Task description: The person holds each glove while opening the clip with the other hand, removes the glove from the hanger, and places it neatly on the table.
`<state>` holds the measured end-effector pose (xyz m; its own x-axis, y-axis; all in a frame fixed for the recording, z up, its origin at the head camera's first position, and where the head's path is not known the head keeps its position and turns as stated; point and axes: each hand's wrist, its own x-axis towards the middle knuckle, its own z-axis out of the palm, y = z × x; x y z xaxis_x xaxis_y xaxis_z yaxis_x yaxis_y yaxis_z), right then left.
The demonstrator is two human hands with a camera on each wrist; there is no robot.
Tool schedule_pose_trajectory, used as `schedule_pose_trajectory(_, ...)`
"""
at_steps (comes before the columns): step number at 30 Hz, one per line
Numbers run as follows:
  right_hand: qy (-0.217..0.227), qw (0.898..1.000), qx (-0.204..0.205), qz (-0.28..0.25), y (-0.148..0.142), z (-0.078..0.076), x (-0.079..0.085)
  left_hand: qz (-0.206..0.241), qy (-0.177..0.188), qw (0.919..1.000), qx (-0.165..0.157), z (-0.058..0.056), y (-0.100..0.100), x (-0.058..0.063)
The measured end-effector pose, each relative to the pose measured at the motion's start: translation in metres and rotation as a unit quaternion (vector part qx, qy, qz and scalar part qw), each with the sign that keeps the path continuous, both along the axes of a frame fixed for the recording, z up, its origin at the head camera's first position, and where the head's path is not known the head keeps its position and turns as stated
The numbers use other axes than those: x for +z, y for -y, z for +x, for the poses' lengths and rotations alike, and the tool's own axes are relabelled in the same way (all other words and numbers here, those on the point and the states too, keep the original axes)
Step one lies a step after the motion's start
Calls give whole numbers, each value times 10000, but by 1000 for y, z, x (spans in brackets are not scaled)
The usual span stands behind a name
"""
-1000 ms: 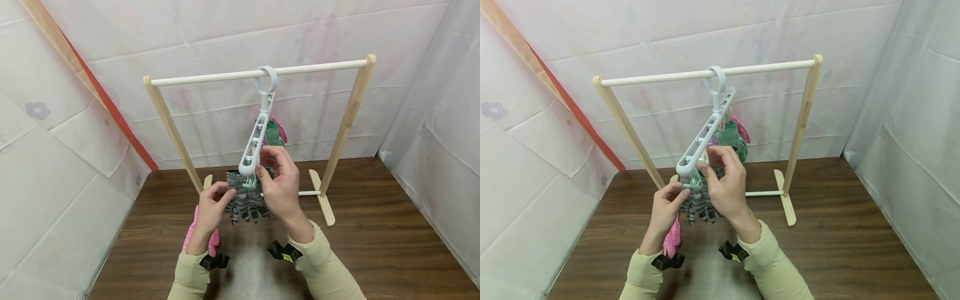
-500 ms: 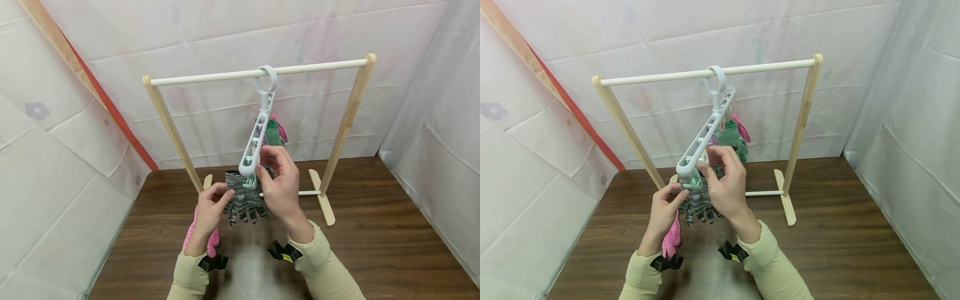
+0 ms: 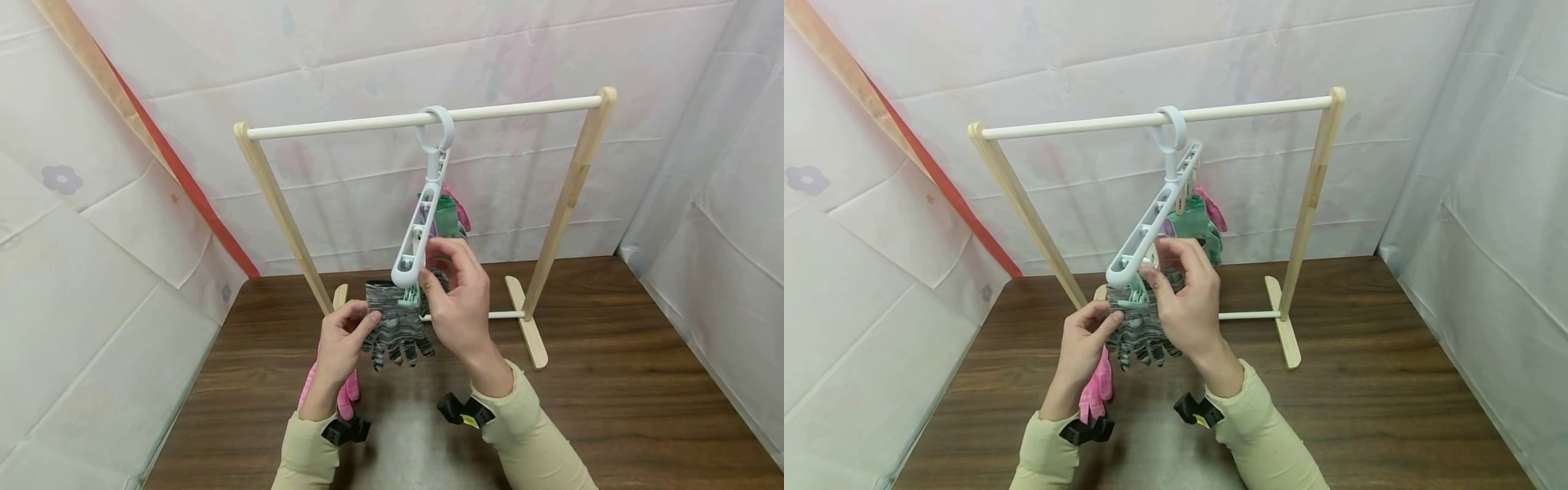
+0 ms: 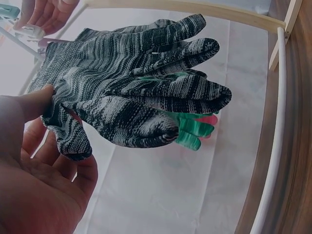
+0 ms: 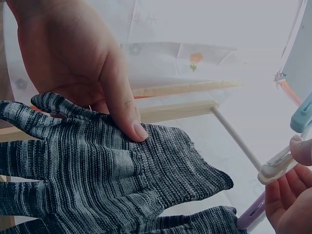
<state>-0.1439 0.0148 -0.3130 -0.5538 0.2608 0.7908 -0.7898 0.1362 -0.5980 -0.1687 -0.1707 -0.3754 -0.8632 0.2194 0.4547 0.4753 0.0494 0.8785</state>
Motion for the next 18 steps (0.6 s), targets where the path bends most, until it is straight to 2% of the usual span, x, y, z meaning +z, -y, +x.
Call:
schedule_pose_trajectory(12, -36, 10000, 50, 4, -2, -1, 0, -147, 144, 9996, 182, 2, 3, -2)
schedule_pose_trajectory(18, -27, 10000, 40, 2, -2, -1, -1, -71, 233, 9996, 152, 2, 6, -5)
